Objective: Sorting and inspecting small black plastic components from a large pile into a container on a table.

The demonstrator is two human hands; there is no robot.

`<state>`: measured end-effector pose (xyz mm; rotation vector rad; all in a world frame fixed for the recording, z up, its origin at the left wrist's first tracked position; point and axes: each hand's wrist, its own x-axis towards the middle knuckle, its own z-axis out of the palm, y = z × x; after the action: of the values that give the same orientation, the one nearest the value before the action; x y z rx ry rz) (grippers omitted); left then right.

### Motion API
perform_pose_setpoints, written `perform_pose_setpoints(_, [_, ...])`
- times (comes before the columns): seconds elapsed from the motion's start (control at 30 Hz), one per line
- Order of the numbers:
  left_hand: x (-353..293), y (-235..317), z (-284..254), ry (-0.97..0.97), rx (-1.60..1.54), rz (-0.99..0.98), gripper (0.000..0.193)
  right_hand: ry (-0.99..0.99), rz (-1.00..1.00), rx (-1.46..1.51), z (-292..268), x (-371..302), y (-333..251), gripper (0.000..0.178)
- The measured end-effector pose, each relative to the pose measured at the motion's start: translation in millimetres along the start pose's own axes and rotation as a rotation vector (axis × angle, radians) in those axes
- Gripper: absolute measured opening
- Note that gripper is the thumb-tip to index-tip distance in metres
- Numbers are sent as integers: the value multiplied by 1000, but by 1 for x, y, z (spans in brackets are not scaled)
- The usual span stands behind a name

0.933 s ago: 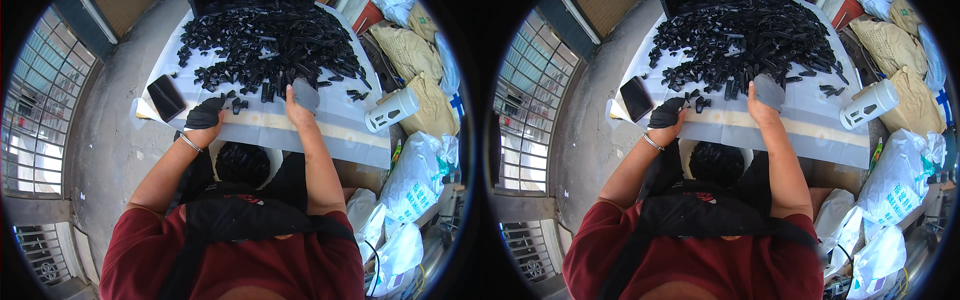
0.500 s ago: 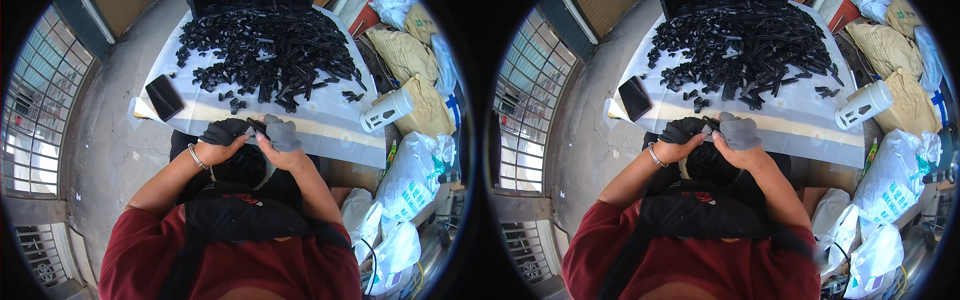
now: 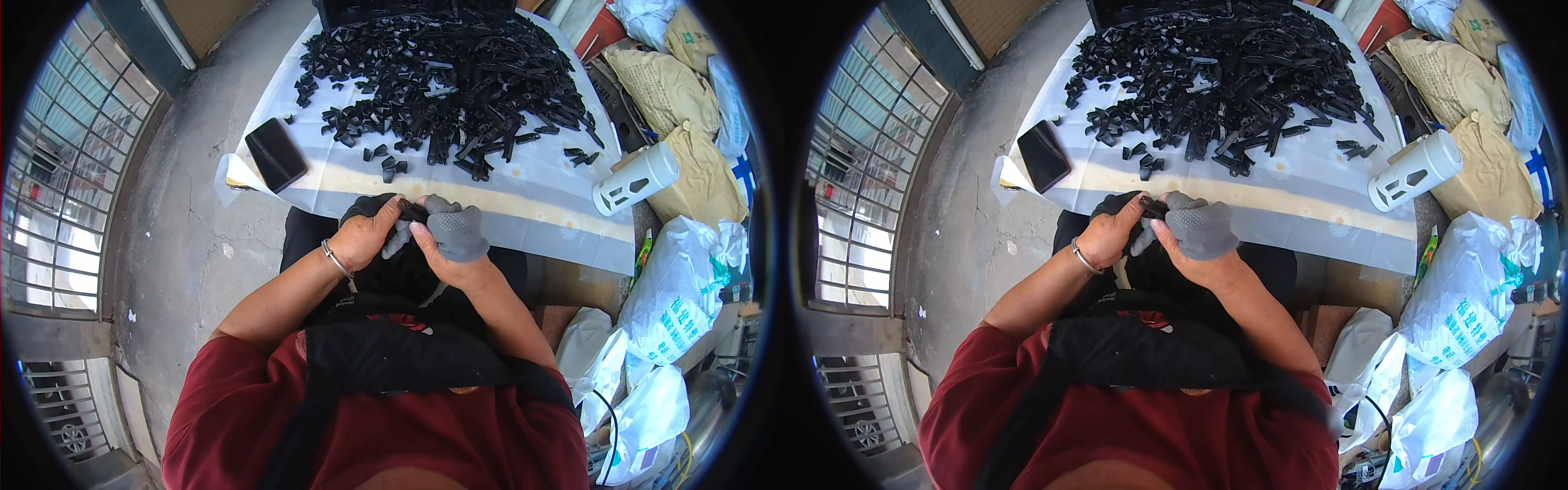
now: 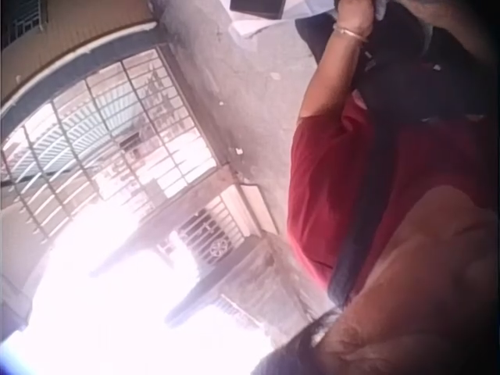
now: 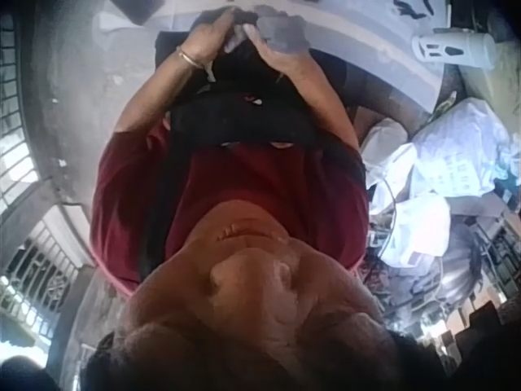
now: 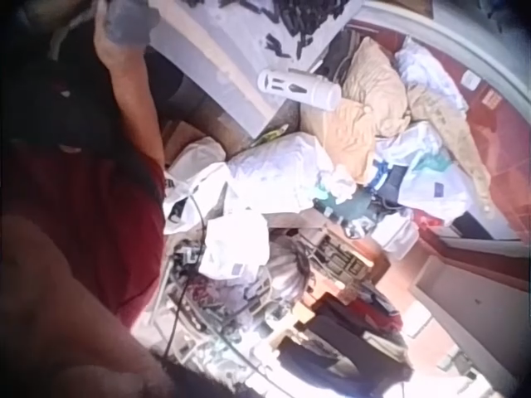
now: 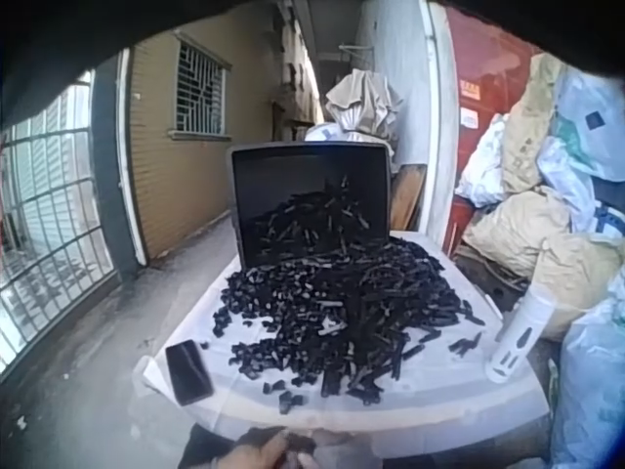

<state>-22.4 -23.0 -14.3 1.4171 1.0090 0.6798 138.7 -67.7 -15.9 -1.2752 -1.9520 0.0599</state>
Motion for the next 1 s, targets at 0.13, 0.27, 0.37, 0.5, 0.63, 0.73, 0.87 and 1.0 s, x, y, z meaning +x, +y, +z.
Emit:
perform_pose_setpoints(0.13, [6, -10, -6, 99, 100, 199, 39, -5, 14, -32, -11, -3, 3, 21])
perform_pose_setpoints(0.27, [6, -1, -10, 69, 274, 234, 37, -76, 10, -23, -21, -2, 2, 17])
perform_pose_setpoints(0.37, [7, 0, -12, 82, 284, 243, 37, -156, -40, -94, -22, 0, 1, 14])
perform_pose_setpoints(0.5, [8, 1, -14, 46, 336, 311, 36, -144, -34, -102, -20, -2, 2, 14])
perform_pose_setpoints(0.63, [8, -2, -9, 96, 436, 373, 35, -134, -38, -182, -17, 1, -2, 17])
perform_pose_setpoints(0.73, [7, -2, -5, 129, 462, 400, 34, -257, 32, -304, -16, 2, -9, 17])
perform_pose_setpoints(0.87, [5, 5, -7, 20, 432, 361, 34, -193, -51, -279, -13, -3, -4, 16])
perform_pose_setpoints(1.0, [2, 2, 0, 40, 508, 371, 31, -101, -147, -223, 8, -9, 0, 12])
